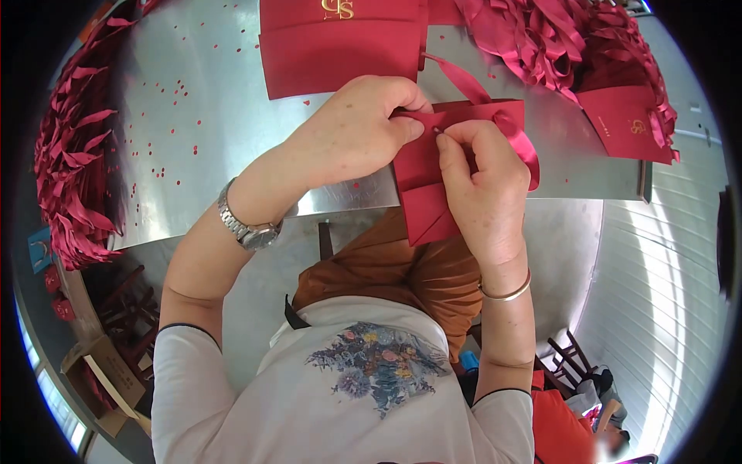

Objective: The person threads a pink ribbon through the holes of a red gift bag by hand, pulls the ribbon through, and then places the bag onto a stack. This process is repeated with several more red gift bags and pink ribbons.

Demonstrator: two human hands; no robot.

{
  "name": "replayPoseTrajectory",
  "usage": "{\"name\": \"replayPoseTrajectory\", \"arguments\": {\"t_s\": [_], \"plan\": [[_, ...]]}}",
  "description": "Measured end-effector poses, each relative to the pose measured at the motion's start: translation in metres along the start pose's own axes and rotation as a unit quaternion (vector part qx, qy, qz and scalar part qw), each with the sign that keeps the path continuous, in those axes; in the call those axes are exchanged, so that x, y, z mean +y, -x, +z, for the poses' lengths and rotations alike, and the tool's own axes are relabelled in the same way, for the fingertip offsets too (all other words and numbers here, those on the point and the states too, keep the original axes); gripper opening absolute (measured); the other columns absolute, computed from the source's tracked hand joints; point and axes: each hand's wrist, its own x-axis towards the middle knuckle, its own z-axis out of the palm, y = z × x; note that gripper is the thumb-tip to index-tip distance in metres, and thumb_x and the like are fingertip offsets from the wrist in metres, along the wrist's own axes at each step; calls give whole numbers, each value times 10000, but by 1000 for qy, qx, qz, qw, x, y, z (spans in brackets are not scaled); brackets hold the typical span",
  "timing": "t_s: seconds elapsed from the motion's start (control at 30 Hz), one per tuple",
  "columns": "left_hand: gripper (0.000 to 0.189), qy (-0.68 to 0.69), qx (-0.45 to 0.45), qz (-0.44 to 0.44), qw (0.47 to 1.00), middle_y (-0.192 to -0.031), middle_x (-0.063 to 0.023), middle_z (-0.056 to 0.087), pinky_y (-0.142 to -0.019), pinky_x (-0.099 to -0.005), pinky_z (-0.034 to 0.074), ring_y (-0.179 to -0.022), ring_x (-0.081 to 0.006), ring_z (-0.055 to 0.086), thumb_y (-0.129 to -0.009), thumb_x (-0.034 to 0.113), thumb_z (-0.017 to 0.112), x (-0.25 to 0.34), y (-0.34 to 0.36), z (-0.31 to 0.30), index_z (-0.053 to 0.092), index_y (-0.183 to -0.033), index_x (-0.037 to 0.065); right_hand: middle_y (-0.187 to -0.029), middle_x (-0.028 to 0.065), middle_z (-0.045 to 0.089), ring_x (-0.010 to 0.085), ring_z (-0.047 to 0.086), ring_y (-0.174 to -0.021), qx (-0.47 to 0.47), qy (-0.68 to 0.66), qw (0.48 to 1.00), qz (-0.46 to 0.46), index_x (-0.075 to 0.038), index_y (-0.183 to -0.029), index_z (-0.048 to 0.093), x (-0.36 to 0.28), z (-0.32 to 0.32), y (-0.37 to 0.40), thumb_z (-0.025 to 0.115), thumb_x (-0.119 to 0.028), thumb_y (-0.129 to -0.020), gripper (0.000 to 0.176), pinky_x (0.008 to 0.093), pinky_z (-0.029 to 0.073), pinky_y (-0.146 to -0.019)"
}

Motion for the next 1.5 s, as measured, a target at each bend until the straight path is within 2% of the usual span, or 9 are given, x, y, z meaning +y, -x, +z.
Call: {"name": "replayPoseTrajectory", "arguments": {"t_s": [0.43,0.63,0.93,1.07,1.17,1.23,1.37,1.43,1.5], "plan": [[180,233,-58,-44,970,-894,14,607,-747,-209,415,-837,-62,521,-863,57,598,-9,-4,-5,641,-1021,-16,-744,91,610,250,607,-654,33,-32,999,-4,-37,-809,602,-1,5,5,689,-22,-797,89,330,493,-587],[157,194,-27,-72,978,-900,2,621,-738,-201,422,-819,-63,533,-871,67,610,-4,0,-1,645,-1004,-9,-756,68,643,172,614,-661,24,-117,989,90,-31,-832,630,2,6,5,692,-20,-810,67,279,499,-624],[125,217,-27,-56,974,-885,5,619,-749,-210,440,-833,-58,544,-875,47,609,-3,1,0,641,-984,-4,-725,60,640,135,593,-630,32,-129,989,62,-31,-825,638,5,6,2,703,-29,-808,68,265,496,-614],[126,160,-9,-53,986,-892,6,623,-749,-212,444,-834,-57,547,-877,51,614,2,3,2,640,-988,-3,-727,64,647,170,605,-606,13,-87,992,89,-34,-797,628,-4,3,-1,695,-35,-800,67,279,494,-587],[130,131,16,-36,991,-887,-4,635,-750,-227,456,-835,-60,557,-874,45,614,0,3,6,637,-988,-13,-682,64,618,230,600,-568,27,9,1000,6,-44,-750,584,-4,5,-6,669,-62,-799,100,323,482,-529],[131,64,39,7,997,-874,-27,653,-742,-242,470,-819,-77,574,-867,30,613,-2,2,9,636,-985,-22,-638,71,575,270,588,-546,1,150,986,-76,-57,-719,534,-6,4,-10,641,-78,-775,123,360,469,-484],[133,-4,72,52,996,-874,-67,674,-737,-259,485,-814,-103,601,-860,21,610,0,2,14,636,-981,-28,-614,74,542,258,575,-514,-12,254,957,-141,-77,-719,512,-7,6,-13,627,-95,-759,123,363,465,-455],[190,48,89,20,995,-904,-215,676,-767,-369,508,-843,-324,661,-795,12,548,4,2,14,643,-939,-67,-627,82,555,250,588,-518,-30,272,951,-142,-80,-733,528,-9,7,-15,623,-92,-737,96,349,472,-452],[185,36,106,40,993,-907,-216,674,-769,-373,508,-850,-328,659,-796,13,550,0,2,17,644,-935,-64,-631,87,561,259,591,-521,-29,262,955,-134,-75,-734,527,-11,8,-17,618,-93,-754,94,357,475,-455]]}}
